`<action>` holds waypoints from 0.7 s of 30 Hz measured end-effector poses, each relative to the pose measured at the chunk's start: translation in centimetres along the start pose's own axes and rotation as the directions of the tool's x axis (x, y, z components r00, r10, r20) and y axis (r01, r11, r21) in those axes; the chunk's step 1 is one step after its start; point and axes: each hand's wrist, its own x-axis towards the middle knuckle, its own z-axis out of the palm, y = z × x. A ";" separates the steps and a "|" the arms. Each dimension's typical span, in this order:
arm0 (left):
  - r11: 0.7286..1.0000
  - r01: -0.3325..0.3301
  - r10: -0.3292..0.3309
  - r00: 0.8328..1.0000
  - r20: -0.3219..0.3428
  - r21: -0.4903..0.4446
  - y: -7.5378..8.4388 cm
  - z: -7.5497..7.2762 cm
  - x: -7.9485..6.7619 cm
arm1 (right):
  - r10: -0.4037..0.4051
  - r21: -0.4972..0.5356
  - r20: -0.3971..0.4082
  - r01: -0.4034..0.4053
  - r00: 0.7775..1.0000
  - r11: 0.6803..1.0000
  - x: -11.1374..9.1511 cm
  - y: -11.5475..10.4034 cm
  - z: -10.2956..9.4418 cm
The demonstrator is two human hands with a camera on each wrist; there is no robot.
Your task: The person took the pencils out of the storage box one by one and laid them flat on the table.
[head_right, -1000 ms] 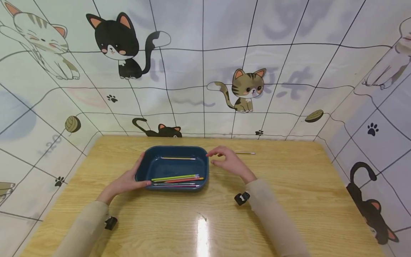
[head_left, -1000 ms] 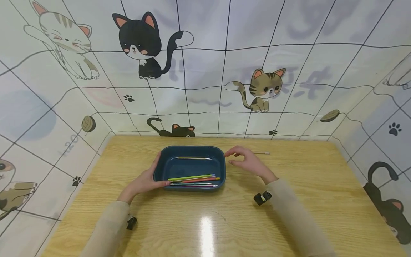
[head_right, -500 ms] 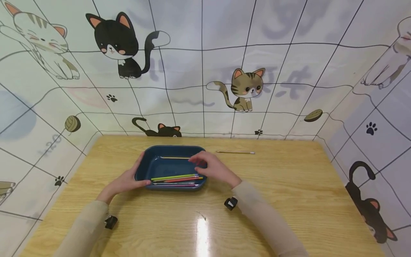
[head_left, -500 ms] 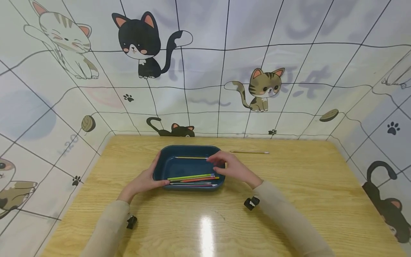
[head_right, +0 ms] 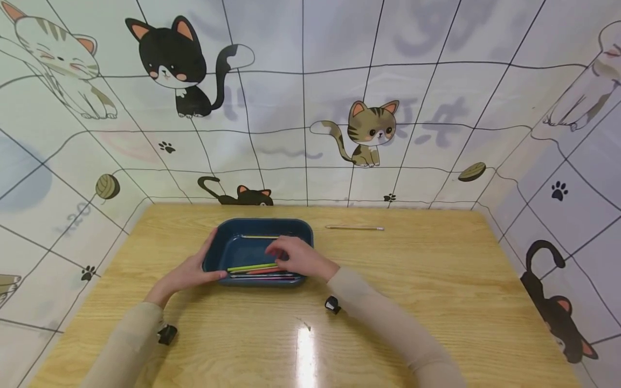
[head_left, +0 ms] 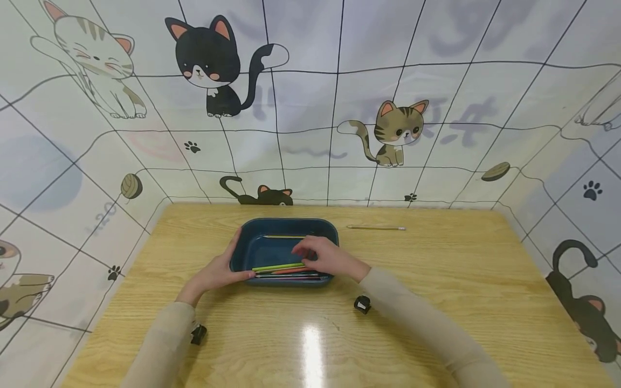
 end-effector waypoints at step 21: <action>1.000 -0.004 0.004 1.000 -0.005 -0.010 0.0 0.1 0.0 | 0.105 -0.039 0.135 -0.101 0.985 0.994 1.9 0.6 1.5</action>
